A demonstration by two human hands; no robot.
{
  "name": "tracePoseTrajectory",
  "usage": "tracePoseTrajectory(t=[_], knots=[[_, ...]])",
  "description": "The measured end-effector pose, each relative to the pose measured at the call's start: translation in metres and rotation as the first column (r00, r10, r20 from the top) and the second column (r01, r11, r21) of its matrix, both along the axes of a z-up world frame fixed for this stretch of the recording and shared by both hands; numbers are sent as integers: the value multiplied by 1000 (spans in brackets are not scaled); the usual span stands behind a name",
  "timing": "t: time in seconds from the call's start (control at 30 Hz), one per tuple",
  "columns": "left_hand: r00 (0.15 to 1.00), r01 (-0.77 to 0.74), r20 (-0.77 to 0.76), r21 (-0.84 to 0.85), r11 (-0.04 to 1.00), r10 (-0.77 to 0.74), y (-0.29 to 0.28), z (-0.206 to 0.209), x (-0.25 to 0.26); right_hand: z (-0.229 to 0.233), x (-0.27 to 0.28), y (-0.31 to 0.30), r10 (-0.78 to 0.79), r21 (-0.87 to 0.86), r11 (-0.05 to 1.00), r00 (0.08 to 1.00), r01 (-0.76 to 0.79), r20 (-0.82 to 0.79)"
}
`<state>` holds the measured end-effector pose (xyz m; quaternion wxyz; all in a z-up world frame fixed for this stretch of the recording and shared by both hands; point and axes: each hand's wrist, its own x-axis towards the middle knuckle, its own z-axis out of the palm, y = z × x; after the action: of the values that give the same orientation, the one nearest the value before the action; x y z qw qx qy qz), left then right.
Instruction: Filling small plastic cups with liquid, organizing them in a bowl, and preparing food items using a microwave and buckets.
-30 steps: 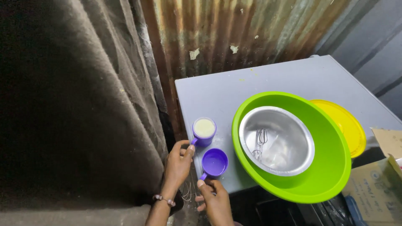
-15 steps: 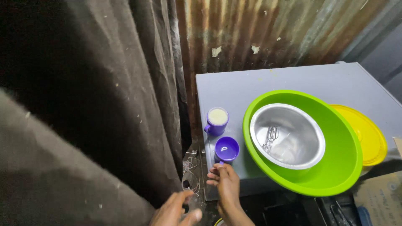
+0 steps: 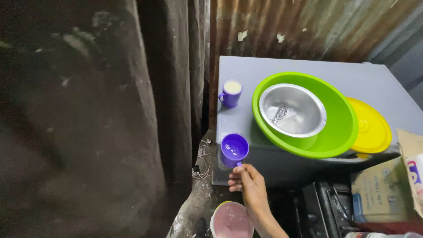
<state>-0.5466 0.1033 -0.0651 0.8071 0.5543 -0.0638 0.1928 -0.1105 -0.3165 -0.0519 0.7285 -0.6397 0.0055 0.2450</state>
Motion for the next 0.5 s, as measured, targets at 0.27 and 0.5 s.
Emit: tracePoseTrajectory(t=[0.27,0.5], knots=[[848,-519,-186,-483,705,497,-119,264,218,9,-66,-70,362,-25,932,929,-361,80],[742,-483,-500,65,873,447,-186,281,326,-9,-96,-59,645,-80,763,763,-641,42]])
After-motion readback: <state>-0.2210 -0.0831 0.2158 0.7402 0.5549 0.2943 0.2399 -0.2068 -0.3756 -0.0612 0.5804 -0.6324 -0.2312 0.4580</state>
